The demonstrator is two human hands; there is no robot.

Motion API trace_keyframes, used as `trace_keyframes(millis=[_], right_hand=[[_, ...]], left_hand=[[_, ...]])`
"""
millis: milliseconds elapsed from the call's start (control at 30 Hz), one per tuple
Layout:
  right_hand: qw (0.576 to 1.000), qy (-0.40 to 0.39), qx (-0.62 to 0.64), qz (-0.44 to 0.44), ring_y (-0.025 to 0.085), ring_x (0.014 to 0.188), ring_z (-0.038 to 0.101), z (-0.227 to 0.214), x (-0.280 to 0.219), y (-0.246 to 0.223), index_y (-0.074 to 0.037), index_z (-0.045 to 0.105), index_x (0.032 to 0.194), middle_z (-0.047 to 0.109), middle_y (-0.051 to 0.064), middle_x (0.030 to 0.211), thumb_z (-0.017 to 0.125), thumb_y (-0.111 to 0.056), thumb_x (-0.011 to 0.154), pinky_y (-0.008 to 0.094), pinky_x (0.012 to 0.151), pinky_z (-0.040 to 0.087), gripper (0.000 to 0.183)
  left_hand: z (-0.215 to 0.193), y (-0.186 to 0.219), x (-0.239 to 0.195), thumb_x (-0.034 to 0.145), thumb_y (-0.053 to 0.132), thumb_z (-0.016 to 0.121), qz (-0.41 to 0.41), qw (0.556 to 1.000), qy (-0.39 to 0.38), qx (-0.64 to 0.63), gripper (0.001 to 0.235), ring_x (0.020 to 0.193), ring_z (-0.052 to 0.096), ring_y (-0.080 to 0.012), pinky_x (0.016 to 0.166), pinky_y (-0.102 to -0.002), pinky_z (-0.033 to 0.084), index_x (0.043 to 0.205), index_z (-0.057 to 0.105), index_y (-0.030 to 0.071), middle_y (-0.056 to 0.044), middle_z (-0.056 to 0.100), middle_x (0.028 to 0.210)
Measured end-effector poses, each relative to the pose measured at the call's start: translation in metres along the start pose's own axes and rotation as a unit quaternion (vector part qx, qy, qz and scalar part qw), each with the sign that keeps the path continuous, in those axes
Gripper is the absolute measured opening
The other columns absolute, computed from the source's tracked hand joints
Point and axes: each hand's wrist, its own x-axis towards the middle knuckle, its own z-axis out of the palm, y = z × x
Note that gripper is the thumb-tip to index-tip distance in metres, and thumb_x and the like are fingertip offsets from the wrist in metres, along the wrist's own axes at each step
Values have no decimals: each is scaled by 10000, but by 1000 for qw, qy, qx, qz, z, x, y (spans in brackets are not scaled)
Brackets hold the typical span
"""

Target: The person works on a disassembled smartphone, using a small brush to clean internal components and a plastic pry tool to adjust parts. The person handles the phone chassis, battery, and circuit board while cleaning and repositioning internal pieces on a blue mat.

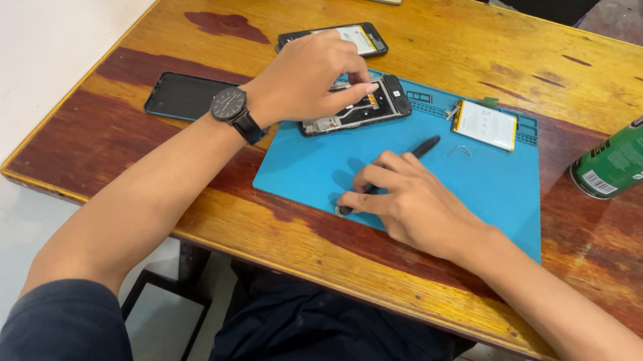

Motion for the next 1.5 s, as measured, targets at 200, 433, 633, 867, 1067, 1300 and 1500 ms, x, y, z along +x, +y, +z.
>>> trace_keyframes(millis=[200,433,633,867,1067,1300,1500], right_hand=[[998,-42,-3,-40,237,1001,568,-9,-3,1,-155,763,1070,642,17,1034,689,19,707,389,887,435,410],[999,-13,-32,-28,253,991,563,-7,0,2,-124,743,1108,628,46,1028,679,24,676,397,885,443,462],[998,-46,-45,0,236,964,588,-23,-14,14,-100,753,1067,646,33,997,668,53,701,385,788,451,405],[988,-10,-101,120,340,885,663,-40,-28,31,-21,740,1103,669,124,972,677,-27,790,440,766,536,320],[984,-67,12,164,361,826,685,-44,-28,20,-11,745,1036,715,144,958,672,-142,888,445,743,550,211],[980,-82,93,158,332,830,710,-44,-26,15,-7,747,1051,739,159,949,658,-126,887,414,760,563,221],[970,-24,15,240,374,824,700,-42,-30,29,13,746,1035,733,189,941,683,-149,884,433,749,562,230]], left_hand=[[5,3,1,898,300,774,79,992,-25,92,203,883,618,-280,739,-413,495,884,774,98,-42,697,858],[7,7,4,908,318,767,123,982,-25,138,220,926,584,-258,812,-403,483,901,759,99,-33,674,881],[6,12,4,907,314,766,122,987,-22,106,213,923,583,-261,800,-408,479,883,751,103,-32,664,864],[5,14,3,904,301,774,104,991,-33,79,209,910,583,-262,797,-407,483,868,745,98,-22,663,857],[4,16,3,914,311,771,102,992,-38,68,213,909,587,-267,780,-412,487,863,747,106,-23,665,858],[3,20,5,926,307,763,94,992,-52,66,230,887,595,-268,761,-411,489,840,733,96,-18,674,862],[2,21,5,923,304,764,92,992,-61,63,226,866,593,-267,741,-404,490,853,742,91,-24,690,870]])
